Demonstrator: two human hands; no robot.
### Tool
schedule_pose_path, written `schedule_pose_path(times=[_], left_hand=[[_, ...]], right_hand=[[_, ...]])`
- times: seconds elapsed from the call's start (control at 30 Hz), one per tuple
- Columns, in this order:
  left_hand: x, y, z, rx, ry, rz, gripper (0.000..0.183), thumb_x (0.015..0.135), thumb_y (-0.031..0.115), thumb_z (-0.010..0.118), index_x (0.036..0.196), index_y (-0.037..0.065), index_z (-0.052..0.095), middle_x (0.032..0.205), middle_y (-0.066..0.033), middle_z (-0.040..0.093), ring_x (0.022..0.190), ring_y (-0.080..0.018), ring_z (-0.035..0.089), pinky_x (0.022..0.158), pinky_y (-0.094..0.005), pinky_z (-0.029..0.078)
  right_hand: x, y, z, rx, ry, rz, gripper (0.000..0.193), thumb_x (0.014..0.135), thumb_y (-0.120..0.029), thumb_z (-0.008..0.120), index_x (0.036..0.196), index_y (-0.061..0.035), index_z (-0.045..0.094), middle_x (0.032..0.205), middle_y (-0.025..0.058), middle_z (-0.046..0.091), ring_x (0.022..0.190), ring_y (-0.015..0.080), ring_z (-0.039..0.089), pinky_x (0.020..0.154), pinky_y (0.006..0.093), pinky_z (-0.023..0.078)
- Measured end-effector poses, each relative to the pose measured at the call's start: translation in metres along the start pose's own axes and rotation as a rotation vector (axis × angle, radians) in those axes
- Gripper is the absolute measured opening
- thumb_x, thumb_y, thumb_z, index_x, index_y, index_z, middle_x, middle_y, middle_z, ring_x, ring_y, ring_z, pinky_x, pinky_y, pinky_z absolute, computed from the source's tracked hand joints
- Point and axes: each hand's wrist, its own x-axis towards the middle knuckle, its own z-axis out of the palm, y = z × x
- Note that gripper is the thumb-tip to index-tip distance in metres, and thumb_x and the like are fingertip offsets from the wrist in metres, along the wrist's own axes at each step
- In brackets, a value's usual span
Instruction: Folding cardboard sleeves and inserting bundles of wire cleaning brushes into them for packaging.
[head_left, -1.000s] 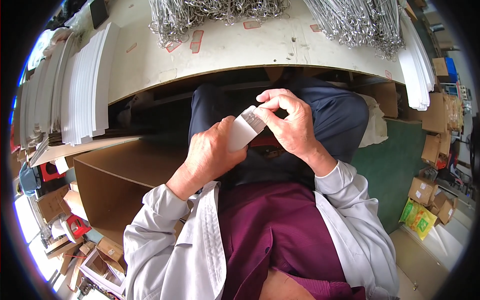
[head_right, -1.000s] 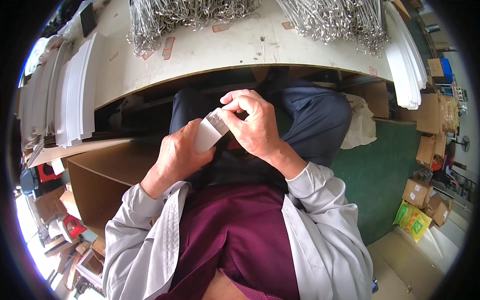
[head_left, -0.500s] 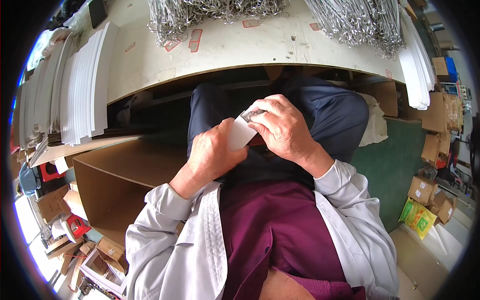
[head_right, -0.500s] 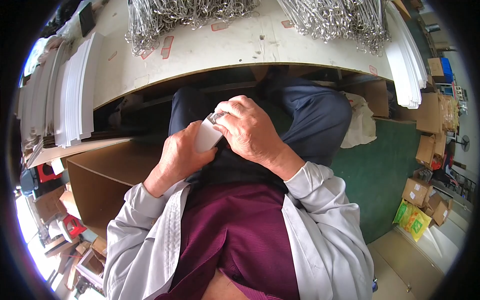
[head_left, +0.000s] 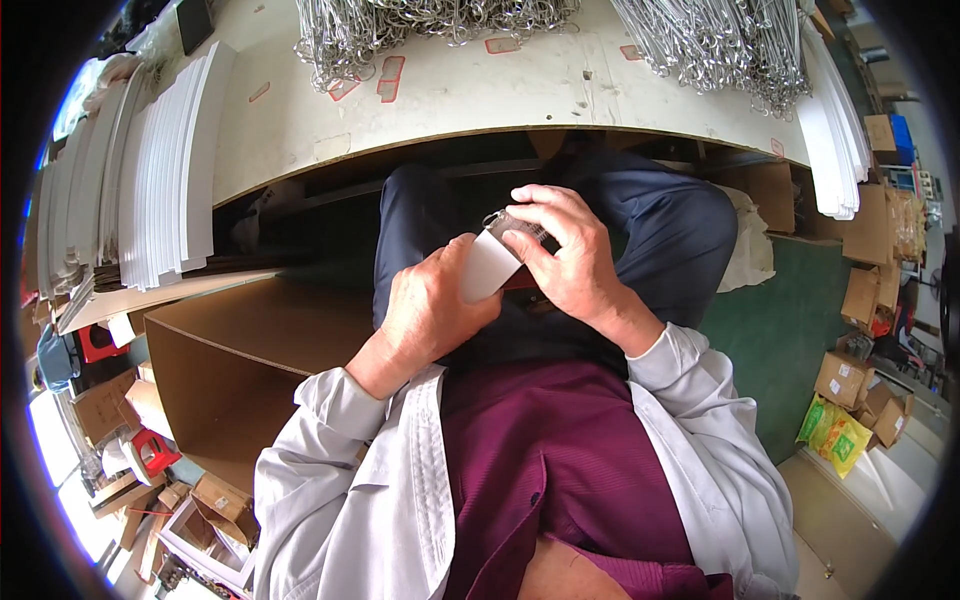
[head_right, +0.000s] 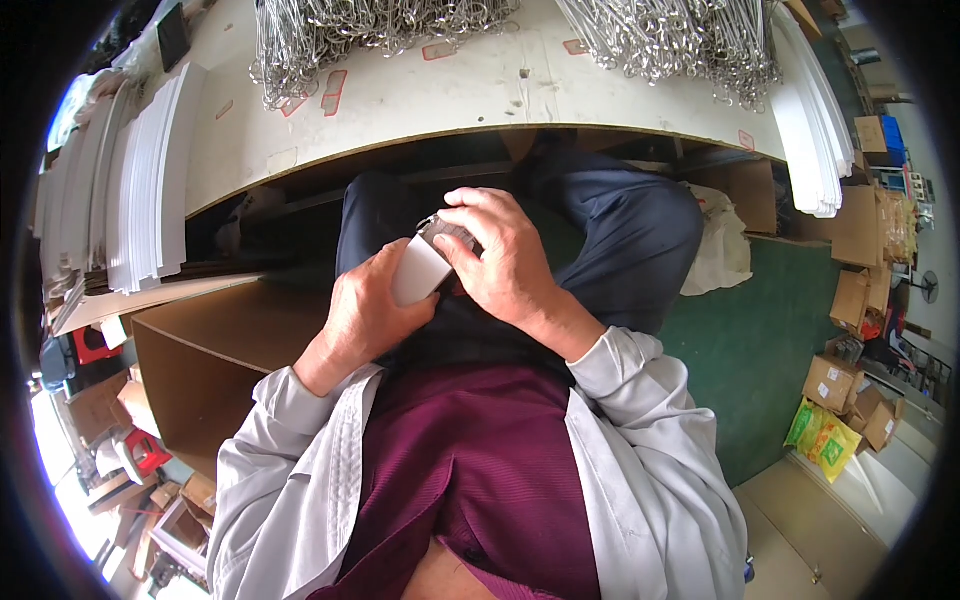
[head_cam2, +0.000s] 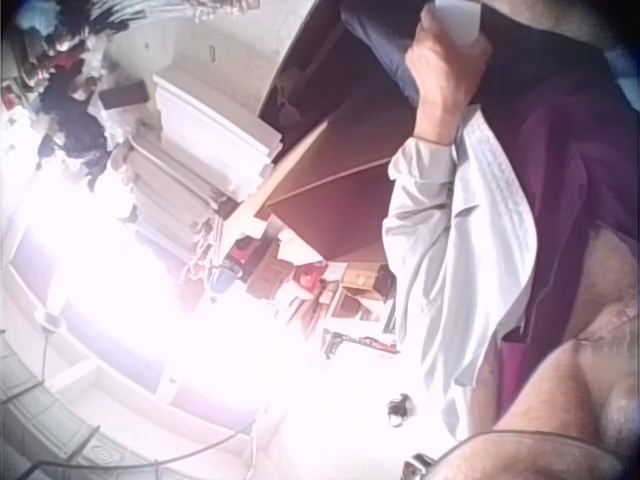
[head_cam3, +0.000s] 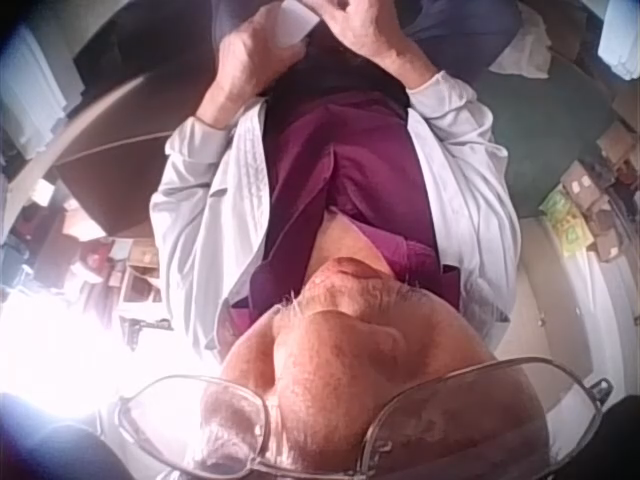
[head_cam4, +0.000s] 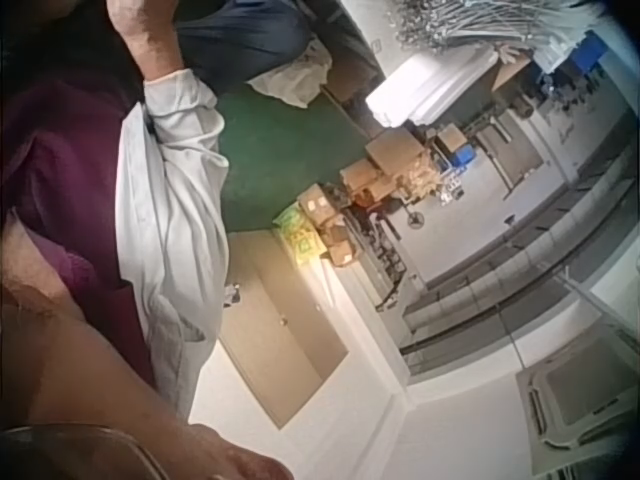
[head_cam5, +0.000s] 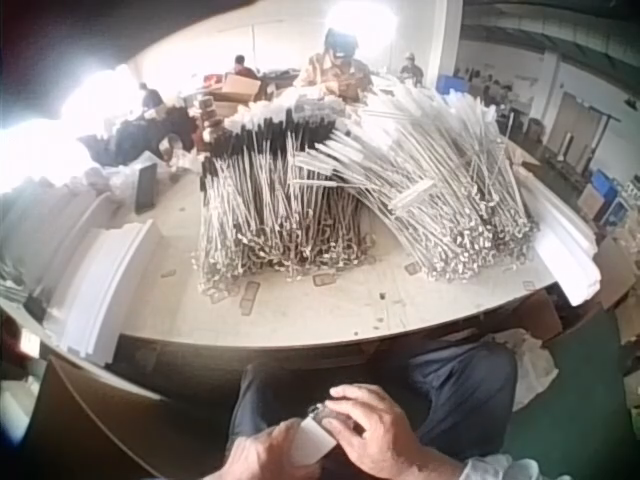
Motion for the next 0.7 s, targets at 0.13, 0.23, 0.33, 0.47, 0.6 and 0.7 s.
schedule_pose_path(times=[0.13,0.23,0.33,0.47,0.6,0.7], left_hand=[[0.000,-0.002,0.002,0.014,0.015,0.006,0.056,0.072,0.021,0.082,0.119,-0.001,0.061,0.100,-0.0216,0.072,0.090,-0.0392,0.072,0.078,-0.0440,0.059],[0.001,0.000,0.001,0.023,0.002,-0.002,0.055,0.073,0.021,0.081,0.119,0.000,0.061,0.100,-0.0214,0.072,0.091,-0.0393,0.072,0.079,-0.0444,0.059],[-0.001,-0.004,0.006,0.070,0.014,0.013,0.055,0.074,0.022,0.080,0.121,0.001,0.060,0.101,-0.0211,0.072,0.091,-0.0391,0.072,0.079,-0.0450,0.059],[0.000,-0.001,0.006,0.119,-0.014,0.007,0.055,0.075,0.023,0.079,0.123,0.003,0.059,0.102,-0.0210,0.072,0.092,-0.0386,0.072,0.079,-0.0455,0.059],[-0.001,-0.002,0.005,0.108,-0.031,0.005,0.055,0.076,0.023,0.079,0.123,0.003,0.059,0.102,-0.0209,0.072,0.092,-0.0384,0.072,0.080,-0.0456,0.059],[-0.001,-0.002,0.005,0.087,-0.036,0.006,0.055,0.076,0.023,0.079,0.123,0.003,0.059,0.102,-0.0207,0.072,0.092,-0.0384,0.072,0.080,-0.0458,0.059]], right_hand=[[0.000,-0.003,0.001,-0.015,-0.027,-0.033,0.028,0.083,-0.006,0.077,0.109,0.0008,0.069,0.117,0.0163,0.067,0.108,0.0348,0.064,0.094,0.0425,0.053],[0.004,-0.002,-0.002,0.063,-0.038,0.019,0.023,0.086,-0.011,0.076,0.104,0.0024,0.070,0.114,0.0178,0.069,0.104,0.0359,0.066,0.091,0.0414,0.054],[0.011,-0.003,-0.005,0.168,-0.071,0.157,0.025,0.091,-0.020,0.074,0.100,0.0029,0.072,0.101,0.0185,0.073,0.091,0.0360,0.070,0.083,0.0406,0.056],[0.025,0.006,-0.009,0.144,-0.294,0.337,0.027,0.093,-0.027,0.072,0.095,-0.0005,0.076,0.085,0.0175,0.073,0.077,0.0304,0.073,0.073,0.0374,0.057],[0.028,0.009,-0.009,0.328,-0.375,0.385,0.020,0.092,-0.020,0.073,0.099,-0.0010,0.077,0.086,0.0122,0.076,0.076,0.0175,0.071,0.073,0.0312,0.056],[0.025,0.011,-0.006,0.375,-0.322,0.386,0.017,0.092,-0.016,0.072,0.098,-0.0006,0.077,0.086,0.0097,0.076,0.077,0.0149,0.070,0.074,0.0302,0.056]])
